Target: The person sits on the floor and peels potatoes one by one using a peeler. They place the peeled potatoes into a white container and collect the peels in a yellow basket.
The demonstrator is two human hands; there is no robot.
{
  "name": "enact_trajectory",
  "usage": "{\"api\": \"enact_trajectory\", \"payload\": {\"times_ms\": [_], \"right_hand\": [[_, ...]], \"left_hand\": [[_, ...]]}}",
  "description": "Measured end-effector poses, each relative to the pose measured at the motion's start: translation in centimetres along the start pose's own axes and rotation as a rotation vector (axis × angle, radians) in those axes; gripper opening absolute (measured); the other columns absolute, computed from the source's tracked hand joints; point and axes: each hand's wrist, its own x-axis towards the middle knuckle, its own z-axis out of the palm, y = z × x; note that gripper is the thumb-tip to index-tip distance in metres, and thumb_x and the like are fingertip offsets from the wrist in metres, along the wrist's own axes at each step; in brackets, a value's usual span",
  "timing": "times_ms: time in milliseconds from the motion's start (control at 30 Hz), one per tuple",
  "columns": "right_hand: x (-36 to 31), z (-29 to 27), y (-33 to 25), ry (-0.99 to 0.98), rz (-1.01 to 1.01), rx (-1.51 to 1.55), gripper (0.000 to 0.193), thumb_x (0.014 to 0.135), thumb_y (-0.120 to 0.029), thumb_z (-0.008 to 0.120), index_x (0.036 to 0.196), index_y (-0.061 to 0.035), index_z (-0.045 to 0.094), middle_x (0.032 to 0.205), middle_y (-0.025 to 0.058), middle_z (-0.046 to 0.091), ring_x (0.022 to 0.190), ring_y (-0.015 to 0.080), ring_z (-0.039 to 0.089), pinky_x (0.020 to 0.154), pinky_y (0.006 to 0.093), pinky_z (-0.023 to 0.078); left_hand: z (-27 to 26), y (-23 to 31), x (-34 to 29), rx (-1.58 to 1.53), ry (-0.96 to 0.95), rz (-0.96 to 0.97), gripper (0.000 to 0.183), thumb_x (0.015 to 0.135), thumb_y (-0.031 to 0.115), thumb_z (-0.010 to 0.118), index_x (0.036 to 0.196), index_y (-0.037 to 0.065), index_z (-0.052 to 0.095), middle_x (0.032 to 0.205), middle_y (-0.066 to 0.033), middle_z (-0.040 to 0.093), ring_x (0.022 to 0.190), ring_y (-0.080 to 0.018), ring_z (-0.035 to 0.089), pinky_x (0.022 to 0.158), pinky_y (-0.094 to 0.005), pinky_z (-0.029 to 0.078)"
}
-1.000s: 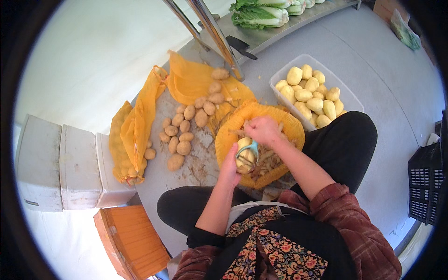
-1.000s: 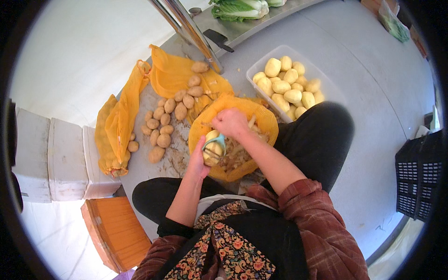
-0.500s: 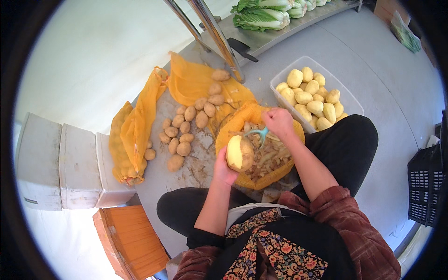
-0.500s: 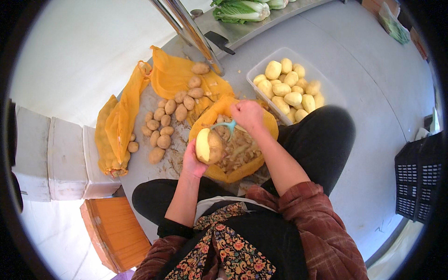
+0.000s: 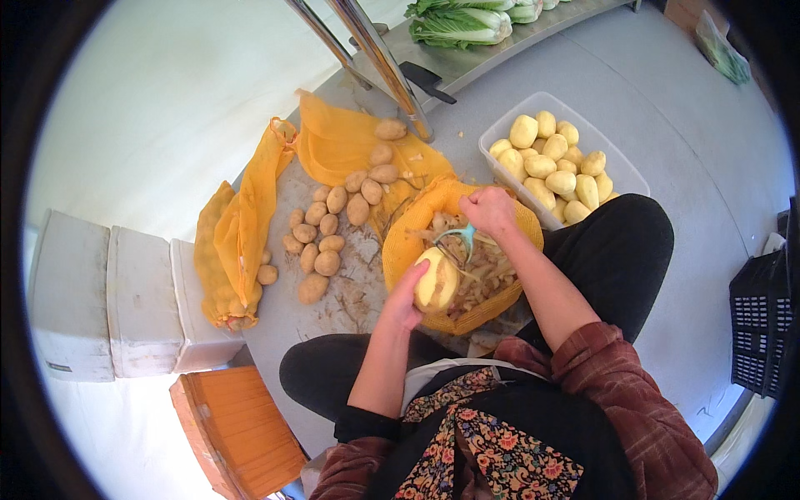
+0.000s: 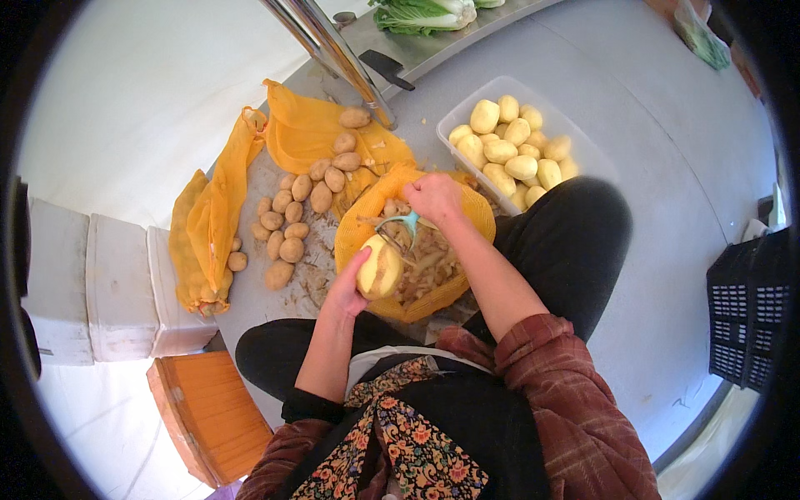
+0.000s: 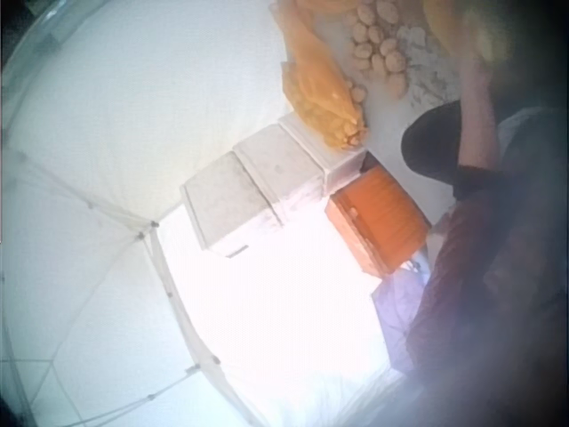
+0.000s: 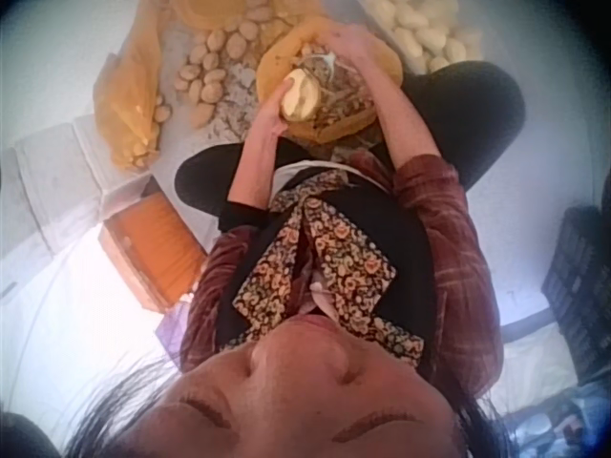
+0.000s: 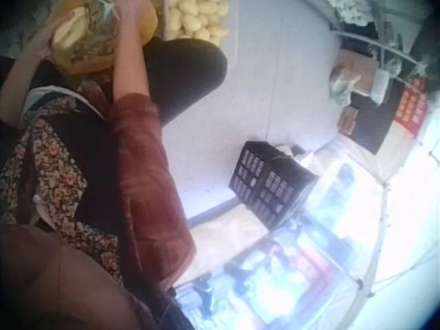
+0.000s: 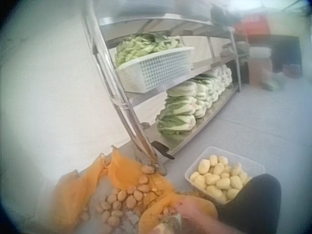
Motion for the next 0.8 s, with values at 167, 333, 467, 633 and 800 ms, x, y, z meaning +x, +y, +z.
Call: {"api": "enact_trajectory", "payload": {"times_ms": [167,333,467,633,800], "right_hand": [[0.7,-0.6,0.9,0.236,0.089,-0.207,0.031,0.069,-0.034,0.047,0.06,-0.007,0.061,0.063,0.0116,0.057,0.06,0.0286,0.056,0.056,0.0367,0.044],[-0.9,-1.1,-0.3,0.2,-0.178,-0.073,0.03,0.07,-0.03,0.047,0.058,-0.0062,0.06,0.063,0.0099,0.057,0.059,0.0273,0.056,0.055,0.0364,0.044],[-3.0,0.4,-2.7,-0.03,-0.418,-0.067,0.03,0.07,-0.031,0.046,0.061,-0.0068,0.061,0.065,0.0102,0.058,0.06,0.0279,0.055,0.055,0.0368,0.044],[-1.3,0.0,-1.8,-0.081,-0.149,-0.138,0.027,0.068,-0.03,0.047,0.061,-0.0083,0.062,0.064,0.0112,0.058,0.06,0.0286,0.056,0.055,0.0365,0.044],[0.5,-1.0,1.1,0.202,0.139,-0.106,0.025,0.066,-0.027,0.048,0.061,-0.0077,0.062,0.062,0.0122,0.058,0.059,0.0296,0.056,0.055,0.0362,0.045]], "left_hand": [[-0.2,0.3,-0.3,0.063,-0.046,0.021,0.037,0.079,0.028,0.05,0.108,0.005,0.044,0.099,-0.0089,0.053,0.089,-0.0195,0.053,0.074,-0.0343,0.046],[-0.3,0.3,0.4,-0.02,0.027,0.067,0.045,0.082,0.039,0.043,0.113,0.006,0.041,0.107,-0.0105,0.05,0.094,-0.0224,0.051,0.077,-0.0386,0.044],[-0.3,0.1,0.7,-0.058,0.07,0.053,0.045,0.084,0.039,0.039,0.114,0.006,0.041,0.107,-0.0104,0.05,0.094,-0.0218,0.051,0.078,-0.0379,0.044],[0.2,-0.4,0.5,0.12,0.007,0.097,0.039,0.085,0.03,0.04,0.112,0.002,0.042,0.105,-0.0114,0.051,0.094,-0.0198,0.052,0.078,-0.0328,0.044],[0.6,-0.2,-0.4,0.092,-0.021,0.107,0.036,0.085,0.027,0.041,0.111,0.003,0.043,0.105,-0.0097,0.051,0.094,-0.0185,0.051,0.078,-0.0316,0.043]]}}
